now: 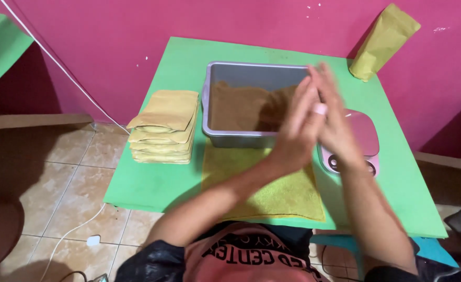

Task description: Leveling and smoothing coffee powder in a metal tray using hands and a plastic spoon to ensure an even surface.

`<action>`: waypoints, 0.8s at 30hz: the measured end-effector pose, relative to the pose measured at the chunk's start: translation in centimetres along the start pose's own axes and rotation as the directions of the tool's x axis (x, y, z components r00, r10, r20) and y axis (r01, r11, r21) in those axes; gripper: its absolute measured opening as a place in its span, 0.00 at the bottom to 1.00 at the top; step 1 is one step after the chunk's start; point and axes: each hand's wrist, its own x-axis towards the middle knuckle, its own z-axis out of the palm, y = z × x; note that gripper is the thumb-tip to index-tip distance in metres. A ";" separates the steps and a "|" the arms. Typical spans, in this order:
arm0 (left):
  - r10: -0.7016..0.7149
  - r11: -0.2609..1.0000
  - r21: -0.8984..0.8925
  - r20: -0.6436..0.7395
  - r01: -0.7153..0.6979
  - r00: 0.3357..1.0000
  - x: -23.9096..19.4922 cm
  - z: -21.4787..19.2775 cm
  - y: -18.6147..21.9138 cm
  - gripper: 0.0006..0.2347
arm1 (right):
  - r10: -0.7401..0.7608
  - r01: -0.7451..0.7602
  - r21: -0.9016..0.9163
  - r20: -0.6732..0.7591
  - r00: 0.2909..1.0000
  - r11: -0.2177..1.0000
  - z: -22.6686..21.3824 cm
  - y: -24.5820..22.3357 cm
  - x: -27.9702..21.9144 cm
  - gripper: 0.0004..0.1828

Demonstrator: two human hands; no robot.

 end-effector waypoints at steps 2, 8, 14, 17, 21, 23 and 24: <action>0.083 0.988 -0.123 -0.056 -0.089 0.995 3.7 -0.7 -4.3 0.27 | 0.024 -0.024 0.029 -0.006 1.000 0.999 0.3 -0.9 -0.1 0.43; 0.096 0.994 -0.043 -0.069 -0.099 0.993 2.1 0.6 -2.3 0.27 | 0.132 -0.123 0.142 -0.058 0.990 0.982 0.8 -4.0 3.6 0.40; 0.285 0.840 0.542 -0.380 -0.038 0.880 7.9 1.5 -10.2 0.24 | 0.300 -0.281 0.299 -0.016 0.954 0.912 3.2 -7.0 4.9 0.40; 0.236 0.826 0.562 -0.270 -0.046 0.934 6.2 0.9 -7.1 0.25 | 0.357 -0.339 0.369 0.020 0.934 0.865 2.2 -6.9 6.2 0.42; -0.038 0.989 -0.148 -0.227 0.004 0.973 9.8 -2.5 -6.2 0.31 | 0.428 -0.400 0.473 0.053 0.902 0.785 2.0 -8.0 6.5 0.47; 0.196 0.979 0.083 -0.120 -0.186 0.973 6.7 0.1 -1.3 0.27 | 0.408 -0.311 0.610 -0.023 0.913 0.729 1.2 -5.0 8.6 0.47; 0.393 0.878 0.281 0.036 -0.387 0.919 5.4 1.3 1.1 0.24 | 0.392 -0.203 0.725 -0.100 0.915 0.658 0.8 -3.5 9.9 0.50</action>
